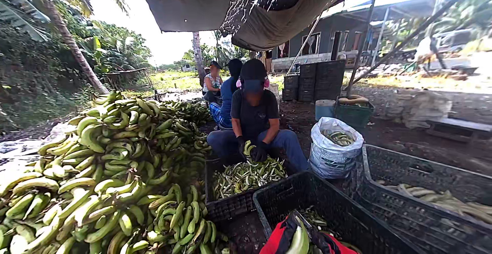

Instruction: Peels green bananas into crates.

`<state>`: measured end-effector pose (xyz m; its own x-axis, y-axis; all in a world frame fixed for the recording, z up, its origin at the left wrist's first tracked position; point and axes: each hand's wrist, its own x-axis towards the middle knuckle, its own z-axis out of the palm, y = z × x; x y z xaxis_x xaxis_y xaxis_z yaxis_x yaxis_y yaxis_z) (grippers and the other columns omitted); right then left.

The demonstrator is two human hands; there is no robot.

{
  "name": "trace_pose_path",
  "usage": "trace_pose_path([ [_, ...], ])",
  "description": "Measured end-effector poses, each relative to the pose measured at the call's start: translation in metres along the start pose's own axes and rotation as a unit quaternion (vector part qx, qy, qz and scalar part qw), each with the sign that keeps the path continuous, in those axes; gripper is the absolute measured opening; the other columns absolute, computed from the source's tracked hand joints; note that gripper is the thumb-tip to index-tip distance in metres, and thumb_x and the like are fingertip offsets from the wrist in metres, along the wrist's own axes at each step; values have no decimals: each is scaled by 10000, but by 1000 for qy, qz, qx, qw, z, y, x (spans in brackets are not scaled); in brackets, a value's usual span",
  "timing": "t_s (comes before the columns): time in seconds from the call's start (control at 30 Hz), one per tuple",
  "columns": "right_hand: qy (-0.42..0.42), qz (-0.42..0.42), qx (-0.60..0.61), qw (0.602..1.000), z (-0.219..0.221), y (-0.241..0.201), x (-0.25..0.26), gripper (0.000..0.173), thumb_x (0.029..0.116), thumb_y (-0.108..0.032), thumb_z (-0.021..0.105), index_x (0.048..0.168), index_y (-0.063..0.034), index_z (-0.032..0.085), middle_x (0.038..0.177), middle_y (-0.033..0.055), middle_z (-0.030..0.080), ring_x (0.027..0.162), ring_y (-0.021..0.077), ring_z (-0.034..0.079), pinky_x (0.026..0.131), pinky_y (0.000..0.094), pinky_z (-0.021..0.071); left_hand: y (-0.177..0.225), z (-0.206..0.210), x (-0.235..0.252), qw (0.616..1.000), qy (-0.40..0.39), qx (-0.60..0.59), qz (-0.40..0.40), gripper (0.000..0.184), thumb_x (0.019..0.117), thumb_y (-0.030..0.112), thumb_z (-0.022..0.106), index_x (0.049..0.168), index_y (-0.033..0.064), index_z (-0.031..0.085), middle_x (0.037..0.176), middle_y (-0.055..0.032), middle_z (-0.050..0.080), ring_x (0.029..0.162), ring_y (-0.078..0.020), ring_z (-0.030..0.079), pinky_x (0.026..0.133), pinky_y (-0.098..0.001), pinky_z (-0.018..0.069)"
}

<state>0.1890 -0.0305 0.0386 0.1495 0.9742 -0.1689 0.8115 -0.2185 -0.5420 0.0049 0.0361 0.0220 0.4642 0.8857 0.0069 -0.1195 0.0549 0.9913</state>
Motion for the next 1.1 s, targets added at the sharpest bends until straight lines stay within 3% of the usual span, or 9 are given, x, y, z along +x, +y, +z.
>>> trace_pose_path([
  [0.13,-17,-21,-19,999,10,22,16,490,1100,-405,379,1496,-168,543,1365,192,657,1315,394,586,1152,644,336,3,2,-2,1000,-4,14,-6,384,1096,141,344,1398,-49,486,1212,-112,613,1013,-37,586,936,-220,490],
  [0.27,-15,-12,-38,999,3,39,26,486,1090,-455,382,1495,-243,546,1334,159,682,1301,367,600,1148,650,338,-19,1,15,999,-23,-29,-5,403,1096,221,351,1389,-17,490,1161,-92,647,1009,-70,632,932,-264,531],
  [0.4,2,6,-50,999,-17,48,14,483,1089,-487,371,1470,-266,569,1320,121,695,1297,324,610,1172,627,313,-23,19,26,999,-41,-15,-9,437,1095,236,349,1421,-22,482,1237,-110,630,1064,-82,617,970,-272,510],
  [0.57,5,49,-64,997,-39,71,-5,463,1094,-448,389,1488,-263,545,1307,139,696,1295,343,604,1186,630,276,-29,50,33,995,-95,-26,-23,421,1096,252,347,1379,-22,498,1136,-76,646,979,-62,630,907,-256,534],
  [0.63,11,74,-56,996,-43,87,-6,463,1095,-458,380,1484,-270,545,1306,142,695,1292,343,606,1180,628,295,-31,60,31,990,-141,-7,-19,541,1062,351,399,1447,-24,453,1246,-106,633,1067,-81,626,966,-284,521],
  [0.77,8,100,8,995,-55,109,-9,451,1108,-408,383,1463,-200,569,1363,190,648,1312,383,583,1095,634,409,-31,67,29,981,-191,34,-4,764,996,489,490,1558,-7,336,1526,-163,465,1318,-111,515,1122,-304,414],
  [0.9,39,112,46,992,-57,106,-13,467,1107,-423,388,1452,-172,577,1342,214,651,1291,403,592,1072,639,418,-32,62,37,987,-161,23,11,828,967,559,511,1579,37,315,1495,-144,496,1206,-120,589,1019,-321,497],
  [1.07,93,146,84,981,-52,83,-28,476,1114,-404,365,1478,-155,545,1348,207,650,1303,384,587,1093,605,410,-30,64,36,999,20,4,28,550,1095,312,313,1522,-32,359,1376,-195,552,1136,-145,603,989,-313,503],
  [1.1,104,137,85,981,-49,78,-30,474,1111,-400,369,1480,-160,545,1329,201,664,1291,375,600,1097,595,412,-28,64,38,998,64,-5,23,519,1113,300,290,1492,-36,400,1300,-189,589,1069,-151,624,940,-317,527],
])
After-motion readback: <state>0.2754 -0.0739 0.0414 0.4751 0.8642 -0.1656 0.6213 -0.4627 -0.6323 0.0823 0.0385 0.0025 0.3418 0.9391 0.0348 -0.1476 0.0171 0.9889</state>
